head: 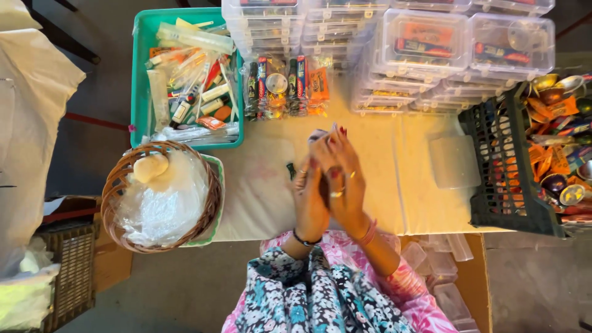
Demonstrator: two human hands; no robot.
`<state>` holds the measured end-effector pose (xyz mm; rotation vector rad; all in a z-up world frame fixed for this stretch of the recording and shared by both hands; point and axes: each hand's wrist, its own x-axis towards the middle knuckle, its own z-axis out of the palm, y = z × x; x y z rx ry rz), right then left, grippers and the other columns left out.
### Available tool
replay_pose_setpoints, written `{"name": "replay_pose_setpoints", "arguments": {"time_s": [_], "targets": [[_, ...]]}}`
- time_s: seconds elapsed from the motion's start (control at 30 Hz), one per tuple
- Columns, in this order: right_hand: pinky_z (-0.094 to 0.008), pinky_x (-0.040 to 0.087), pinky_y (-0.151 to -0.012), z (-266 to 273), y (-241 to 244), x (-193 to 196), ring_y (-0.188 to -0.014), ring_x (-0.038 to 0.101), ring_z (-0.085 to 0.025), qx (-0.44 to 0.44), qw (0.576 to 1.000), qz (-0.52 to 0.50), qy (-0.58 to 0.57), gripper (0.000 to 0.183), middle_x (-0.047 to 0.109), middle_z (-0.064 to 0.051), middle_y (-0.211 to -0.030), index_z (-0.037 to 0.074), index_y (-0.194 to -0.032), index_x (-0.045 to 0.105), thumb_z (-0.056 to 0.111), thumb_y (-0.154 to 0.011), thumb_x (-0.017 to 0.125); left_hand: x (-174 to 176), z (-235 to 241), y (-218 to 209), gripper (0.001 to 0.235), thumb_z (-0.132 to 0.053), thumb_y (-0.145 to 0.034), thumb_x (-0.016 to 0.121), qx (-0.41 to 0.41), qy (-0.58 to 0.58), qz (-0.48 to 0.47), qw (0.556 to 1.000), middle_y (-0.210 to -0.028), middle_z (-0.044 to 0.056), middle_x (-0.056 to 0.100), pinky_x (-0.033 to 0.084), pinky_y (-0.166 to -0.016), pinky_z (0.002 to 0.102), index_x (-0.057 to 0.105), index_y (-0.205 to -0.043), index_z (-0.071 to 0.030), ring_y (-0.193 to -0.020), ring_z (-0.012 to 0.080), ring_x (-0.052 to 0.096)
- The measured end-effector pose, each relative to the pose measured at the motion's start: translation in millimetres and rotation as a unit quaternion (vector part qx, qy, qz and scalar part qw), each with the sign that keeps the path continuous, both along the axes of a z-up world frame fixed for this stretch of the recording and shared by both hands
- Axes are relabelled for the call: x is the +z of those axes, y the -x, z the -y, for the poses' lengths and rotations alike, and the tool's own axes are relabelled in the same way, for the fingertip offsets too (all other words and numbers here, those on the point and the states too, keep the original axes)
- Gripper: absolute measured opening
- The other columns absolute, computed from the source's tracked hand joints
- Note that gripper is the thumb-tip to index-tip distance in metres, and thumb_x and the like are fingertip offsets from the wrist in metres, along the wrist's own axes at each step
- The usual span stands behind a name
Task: The person organizes various items into kits by placing batteries, lighters, and small packages into clear plastic bags and then into plastic containers.
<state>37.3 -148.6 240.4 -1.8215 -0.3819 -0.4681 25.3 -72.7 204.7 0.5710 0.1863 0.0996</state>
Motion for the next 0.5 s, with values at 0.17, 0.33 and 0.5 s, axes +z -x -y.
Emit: {"name": "replay_pose_setpoints", "arguments": {"time_s": [0.17,0.33,0.5], "targets": [[-0.047,0.034,-0.126,-4.6,-15.8,2.5,-0.151,0.042,-0.044,-0.002,0.999,0.035,0.039,0.041,0.045,-0.029,-0.156,-0.001,-0.146,0.053,0.023,-0.115,0.041,-25.5,-4.1,-19.0,0.039,-0.018,-0.11,0.054,0.026,-0.081,-0.014,0.996,-0.131,0.006,0.061,0.046,-0.099,0.028,0.058,-0.144,-0.001,-0.115,0.013,0.058],[-0.044,0.037,-0.128,-1.9,-31.9,2.2,-0.151,0.051,-0.038,0.01,1.0,-0.016,0.005,0.039,0.057,-0.018,-0.154,0.005,-0.143,0.06,0.017,-0.114,0.038,-31.6,1.5,-30.8,0.041,-0.019,-0.113,0.056,0.008,-0.099,-0.051,0.994,-0.118,0.007,0.059,0.043,-0.083,0.028,0.062,-0.149,0.0,-0.097,0.0144,0.053],[-0.044,0.034,-0.125,-12.5,-19.6,-3.4,-0.151,0.042,-0.041,-0.009,1.0,0.023,0.005,0.035,0.043,-0.026,-0.159,0.001,-0.143,0.057,0.015,-0.112,0.045,-4.1,-7.7,-45.8,0.039,-0.023,-0.109,0.055,0.072,-0.168,0.032,0.983,-0.132,0.004,0.067,0.052,-0.099,0.026,0.061,-0.14,0.0,-0.117,0.0095,0.063]]}}
